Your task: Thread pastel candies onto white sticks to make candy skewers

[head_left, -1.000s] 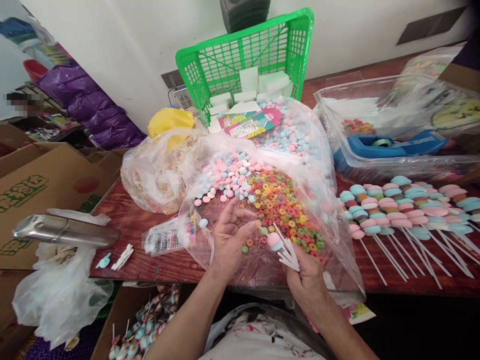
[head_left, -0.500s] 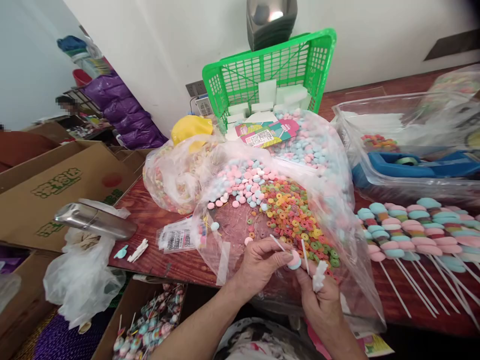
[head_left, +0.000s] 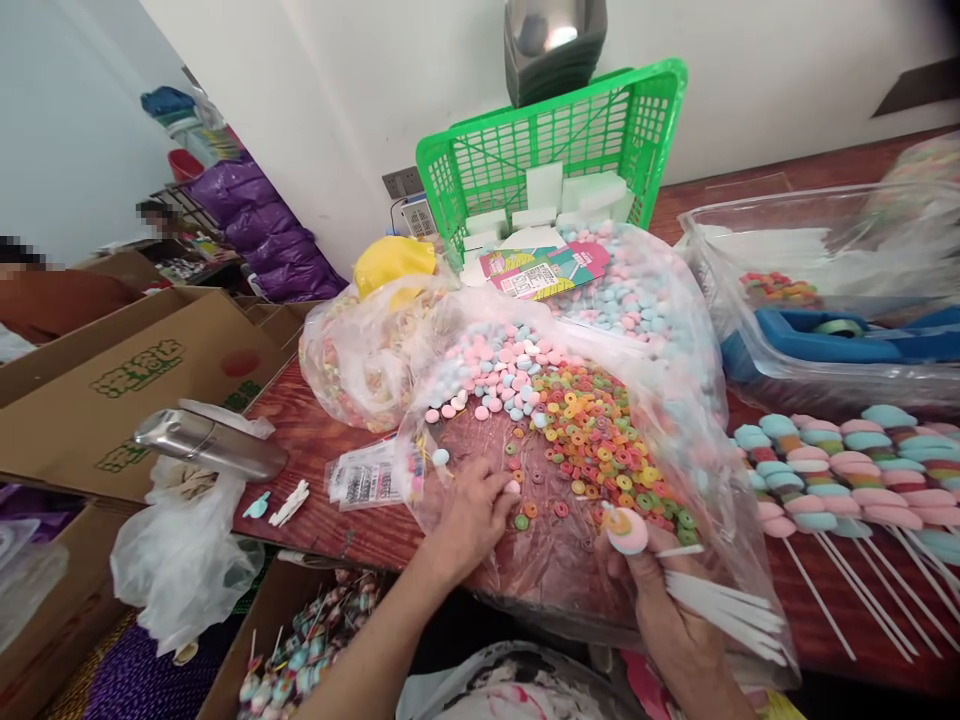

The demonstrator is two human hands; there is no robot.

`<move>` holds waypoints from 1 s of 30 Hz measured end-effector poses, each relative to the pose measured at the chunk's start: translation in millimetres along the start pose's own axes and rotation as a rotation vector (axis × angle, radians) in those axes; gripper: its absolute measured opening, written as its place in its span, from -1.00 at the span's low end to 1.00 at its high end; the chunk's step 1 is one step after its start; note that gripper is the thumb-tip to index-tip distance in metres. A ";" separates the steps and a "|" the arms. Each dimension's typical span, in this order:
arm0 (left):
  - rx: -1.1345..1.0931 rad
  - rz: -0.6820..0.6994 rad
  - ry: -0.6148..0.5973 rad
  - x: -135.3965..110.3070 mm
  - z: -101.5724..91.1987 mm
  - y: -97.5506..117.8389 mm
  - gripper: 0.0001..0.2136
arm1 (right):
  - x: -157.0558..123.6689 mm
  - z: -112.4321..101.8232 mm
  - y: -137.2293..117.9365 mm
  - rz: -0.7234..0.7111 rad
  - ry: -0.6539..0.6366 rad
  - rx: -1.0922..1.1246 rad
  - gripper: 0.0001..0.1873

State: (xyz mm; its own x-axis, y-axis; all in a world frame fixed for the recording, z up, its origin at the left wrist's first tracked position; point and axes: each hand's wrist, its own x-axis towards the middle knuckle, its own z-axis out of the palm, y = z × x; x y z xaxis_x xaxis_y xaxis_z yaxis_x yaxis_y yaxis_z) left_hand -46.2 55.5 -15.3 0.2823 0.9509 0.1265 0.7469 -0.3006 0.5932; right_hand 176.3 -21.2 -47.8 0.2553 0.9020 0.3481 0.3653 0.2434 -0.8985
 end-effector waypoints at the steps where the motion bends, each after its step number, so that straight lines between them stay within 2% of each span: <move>1: 0.039 0.037 0.015 -3.5 6.1 2.2 -0.83 | -0.1 0.7 -1.3 -0.055 -0.022 -0.004 -0.67; 3: 0.014 0.078 0.043 -6.7 11.3 4.6 -0.82 | -1.5 2.6 -2.0 -0.150 -0.033 -0.010 -0.71; 5: -0.079 0.059 0.084 -2.3 5.8 1.5 -0.83 | -4.4 5.0 -0.7 -0.195 -0.035 -0.012 -0.75; 8: -0.166 -0.011 0.208 21.2 -14.3 -12.7 -0.83 | -8.5 9.5 0.6 -0.174 -0.058 0.012 -0.78; 10: -0.093 -0.040 0.240 45.2 -26.6 -23.9 -0.83 | -9.3 12.2 -2.1 -0.180 -0.068 0.020 -0.78; 13: 0.099 -0.042 0.141 80.0 -33.5 -36.3 -0.82 | -6.6 13.8 -11.2 -0.213 -0.086 0.022 -0.80; 16: 0.153 -0.030 0.077 98.0 -28.5 -43.5 -0.82 | -2.7 13.3 -19.2 -0.233 -0.077 0.021 -0.82; 20: 0.166 -0.017 0.078 97.5 -20.8 -50.7 -0.84 | -1.7 13.4 -19.2 -0.242 -0.040 0.000 -0.82; 25: 0.128 0.004 0.101 94.3 -17.4 -54.9 -0.88 | -11.8 15.9 -3.5 -0.281 -0.098 -0.037 -0.74; 30: 0.032 0.013 0.166 90.5 -16.8 -45.1 -0.88 | -19.9 15.3 11.5 -0.353 -0.094 -0.113 -0.64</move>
State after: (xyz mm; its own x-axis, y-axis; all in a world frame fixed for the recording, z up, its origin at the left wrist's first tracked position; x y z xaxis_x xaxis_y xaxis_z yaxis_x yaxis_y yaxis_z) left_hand -64.5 156.4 -17.2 0.1906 0.9451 0.2653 0.7633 -0.3126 0.5654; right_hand 161.8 -30.9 -69.2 0.0149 0.7999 0.6000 0.5134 0.5088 -0.6911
